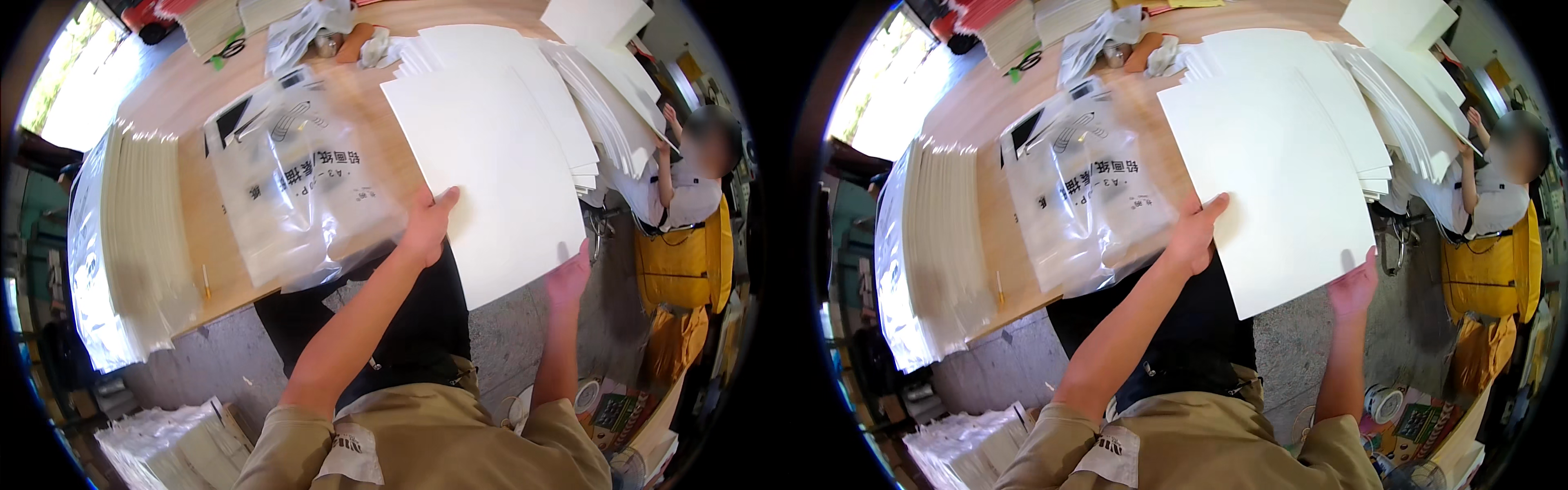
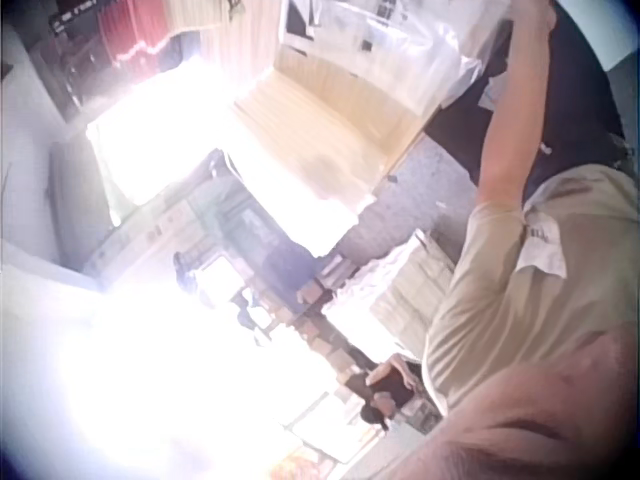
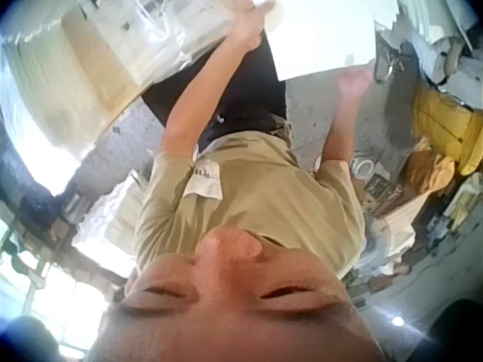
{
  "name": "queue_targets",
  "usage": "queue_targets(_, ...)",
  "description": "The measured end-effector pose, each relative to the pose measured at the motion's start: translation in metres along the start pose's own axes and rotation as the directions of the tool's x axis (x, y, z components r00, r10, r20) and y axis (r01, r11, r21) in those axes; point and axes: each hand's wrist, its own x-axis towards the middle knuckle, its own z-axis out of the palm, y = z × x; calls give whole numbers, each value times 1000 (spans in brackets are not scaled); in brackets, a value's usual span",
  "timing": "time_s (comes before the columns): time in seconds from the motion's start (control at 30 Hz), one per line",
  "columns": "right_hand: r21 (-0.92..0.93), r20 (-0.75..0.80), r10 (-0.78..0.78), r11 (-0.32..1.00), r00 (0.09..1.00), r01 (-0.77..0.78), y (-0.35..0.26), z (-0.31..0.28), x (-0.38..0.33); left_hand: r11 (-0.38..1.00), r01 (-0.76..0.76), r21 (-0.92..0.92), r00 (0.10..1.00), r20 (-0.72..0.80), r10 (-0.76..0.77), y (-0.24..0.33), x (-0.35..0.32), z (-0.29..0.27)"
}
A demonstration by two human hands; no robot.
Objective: The person repeatedly picks up stacks of white paper sheets and inserts them into clear plastic packaging bags. They fold the top of each bag to seal it and place the finished package on a pile on the table.
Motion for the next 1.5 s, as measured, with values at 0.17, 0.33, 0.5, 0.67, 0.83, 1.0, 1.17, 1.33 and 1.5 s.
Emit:
queue_targets(0.17, -207, -223, -26, 978, 975, -21, -19, -26, 24, 994, 102, -29, 989, -101, -104, 9, -5, 3)
queue_targets(0.33, -597, -221, -290, 795, 931, 106, -26, 17, 7, 925, 209, -317, 973, -29, -229, 21, 7, -11)
queue_targets(0.5, -602, -78, -356, 761, 931, 240, -10, 50, -10, 997, 53, -64, 991, -122, -61, 11, 11, 2)
queue_targets(0.67, -455, -237, -180, 889, 955, 54, -2, 46, -6, 999, 52, -2, 990, -131, -52, 9, 13, 4)
queue_targets(0.83, -826, 10, -418, 509, 909, 243, 13, 66, -26, 991, 98, 90, 986, -142, -85, 10, 22, -1)
queue_targets(1.0, -727, 659, -33, -285, 751, 625, 5, 92, -46, 992, 86, -94, 995, -35, -90, 44, -14, 17)
queue_targets(1.17, -346, 778, 287, -548, 560, 762, 18, 104, -54, 995, -95, 10, 987, 130, 93, 48, -42, 18)
queue_targets(1.33, -172, 678, 504, -598, 534, 783, 30, 120, -65, 992, -107, 73, 993, 49, 104, 61, -54, 20)
queue_targets(1.5, -119, 652, 545, -612, 527, 782, 41, 138, -64, 992, -104, -71, 995, -16, 103, 64, -64, 10)
